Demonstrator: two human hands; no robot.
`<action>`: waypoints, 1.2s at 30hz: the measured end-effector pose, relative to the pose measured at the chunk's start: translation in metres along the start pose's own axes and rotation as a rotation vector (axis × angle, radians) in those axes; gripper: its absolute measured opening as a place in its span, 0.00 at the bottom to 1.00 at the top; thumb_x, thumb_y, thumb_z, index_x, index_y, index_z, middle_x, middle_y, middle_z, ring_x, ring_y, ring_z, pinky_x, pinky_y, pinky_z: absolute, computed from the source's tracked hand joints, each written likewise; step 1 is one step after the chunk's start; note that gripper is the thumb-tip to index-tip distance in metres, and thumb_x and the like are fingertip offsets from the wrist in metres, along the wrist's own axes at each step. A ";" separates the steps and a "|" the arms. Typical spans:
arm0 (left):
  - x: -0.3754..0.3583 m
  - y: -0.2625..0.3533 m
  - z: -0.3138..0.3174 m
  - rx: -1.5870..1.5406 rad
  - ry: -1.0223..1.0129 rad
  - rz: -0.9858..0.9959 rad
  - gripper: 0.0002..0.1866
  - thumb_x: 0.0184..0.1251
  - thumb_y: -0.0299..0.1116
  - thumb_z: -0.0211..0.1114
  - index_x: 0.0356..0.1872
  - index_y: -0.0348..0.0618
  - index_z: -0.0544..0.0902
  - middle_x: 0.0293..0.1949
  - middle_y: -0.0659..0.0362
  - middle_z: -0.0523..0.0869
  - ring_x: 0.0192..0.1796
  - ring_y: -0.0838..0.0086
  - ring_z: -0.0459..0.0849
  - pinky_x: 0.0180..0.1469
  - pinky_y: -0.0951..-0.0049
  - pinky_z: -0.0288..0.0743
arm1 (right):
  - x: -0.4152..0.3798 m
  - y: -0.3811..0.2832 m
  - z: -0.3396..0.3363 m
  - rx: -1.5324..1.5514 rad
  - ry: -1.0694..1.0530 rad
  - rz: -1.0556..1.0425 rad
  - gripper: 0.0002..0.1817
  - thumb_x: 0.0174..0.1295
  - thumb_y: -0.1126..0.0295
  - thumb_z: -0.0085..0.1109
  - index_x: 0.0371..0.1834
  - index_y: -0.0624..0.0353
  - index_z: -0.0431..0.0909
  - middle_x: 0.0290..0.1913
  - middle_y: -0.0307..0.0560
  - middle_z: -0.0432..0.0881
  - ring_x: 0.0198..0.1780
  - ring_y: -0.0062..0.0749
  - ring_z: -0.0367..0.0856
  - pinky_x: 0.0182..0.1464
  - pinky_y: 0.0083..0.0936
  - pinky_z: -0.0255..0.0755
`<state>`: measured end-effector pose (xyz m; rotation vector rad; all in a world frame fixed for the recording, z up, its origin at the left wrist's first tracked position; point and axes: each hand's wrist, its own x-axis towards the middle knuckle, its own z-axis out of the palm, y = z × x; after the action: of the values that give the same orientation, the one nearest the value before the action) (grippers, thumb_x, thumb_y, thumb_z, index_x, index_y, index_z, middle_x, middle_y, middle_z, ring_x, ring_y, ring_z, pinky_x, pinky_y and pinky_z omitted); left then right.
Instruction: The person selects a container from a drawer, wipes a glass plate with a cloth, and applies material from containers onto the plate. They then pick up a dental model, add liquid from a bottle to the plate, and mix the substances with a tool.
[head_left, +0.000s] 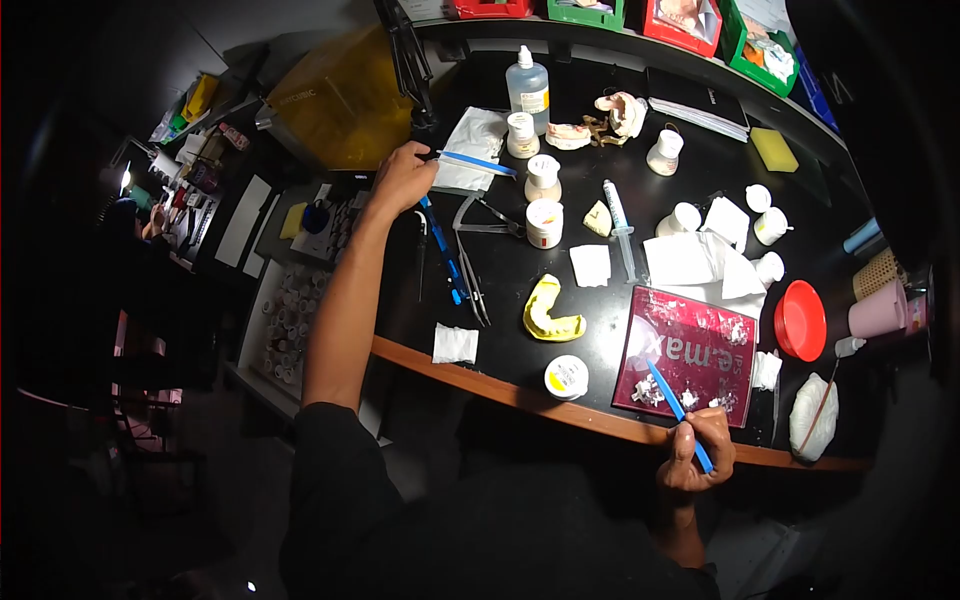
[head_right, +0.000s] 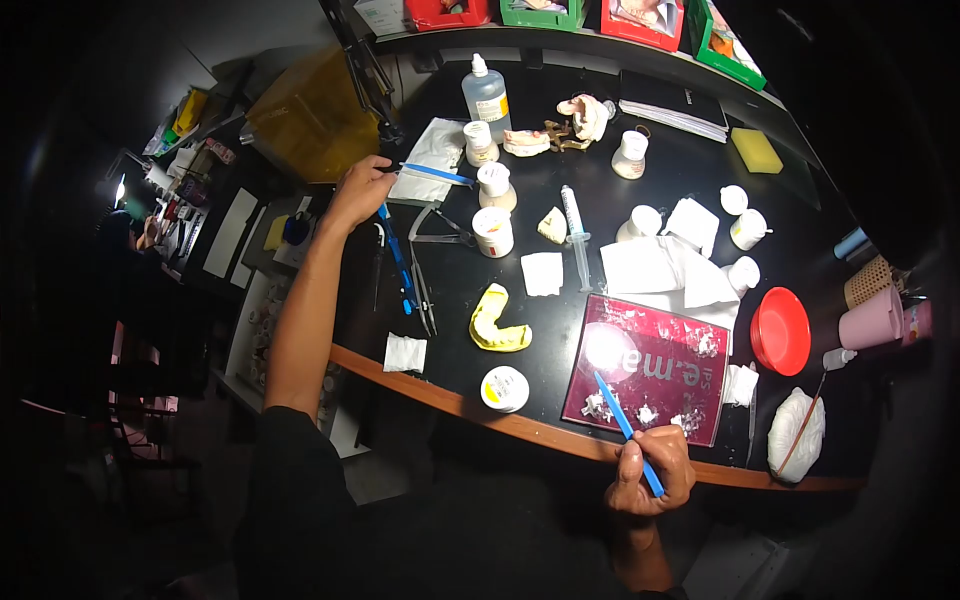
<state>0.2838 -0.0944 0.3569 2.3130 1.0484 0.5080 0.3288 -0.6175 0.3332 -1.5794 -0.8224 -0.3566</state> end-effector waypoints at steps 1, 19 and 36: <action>0.002 0.004 0.001 0.012 -0.005 -0.006 0.28 0.69 0.41 0.67 0.65 0.32 0.84 0.50 0.41 0.93 0.55 0.50 0.92 0.63 0.59 0.82 | 0.000 -0.001 0.000 -0.011 0.005 0.003 0.06 0.61 0.83 0.58 0.40 0.66 0.82 0.21 0.43 0.79 0.27 0.30 0.74 0.33 0.27 0.68; 0.014 -0.007 0.030 0.052 0.040 0.312 0.31 0.48 0.49 0.89 0.55 0.51 0.90 0.56 0.47 0.86 0.63 0.51 0.85 0.69 0.55 0.75 | -0.012 0.007 0.007 -0.132 0.125 -0.075 0.05 0.64 0.80 0.55 0.42 0.67 0.78 0.24 0.46 0.73 0.27 0.31 0.70 0.31 0.28 0.63; 0.024 0.008 0.050 0.227 0.224 0.274 0.36 0.52 0.53 0.88 0.59 0.45 0.88 0.56 0.46 0.86 0.63 0.51 0.85 0.68 0.55 0.78 | -0.010 0.004 0.011 -0.160 0.079 -0.119 0.05 0.71 0.78 0.53 0.44 0.69 0.77 0.28 0.49 0.73 0.28 0.26 0.67 0.32 0.23 0.60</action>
<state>0.3298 -0.0963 0.3253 2.6683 0.9325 0.8071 0.3223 -0.6102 0.3217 -1.6564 -0.8458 -0.5790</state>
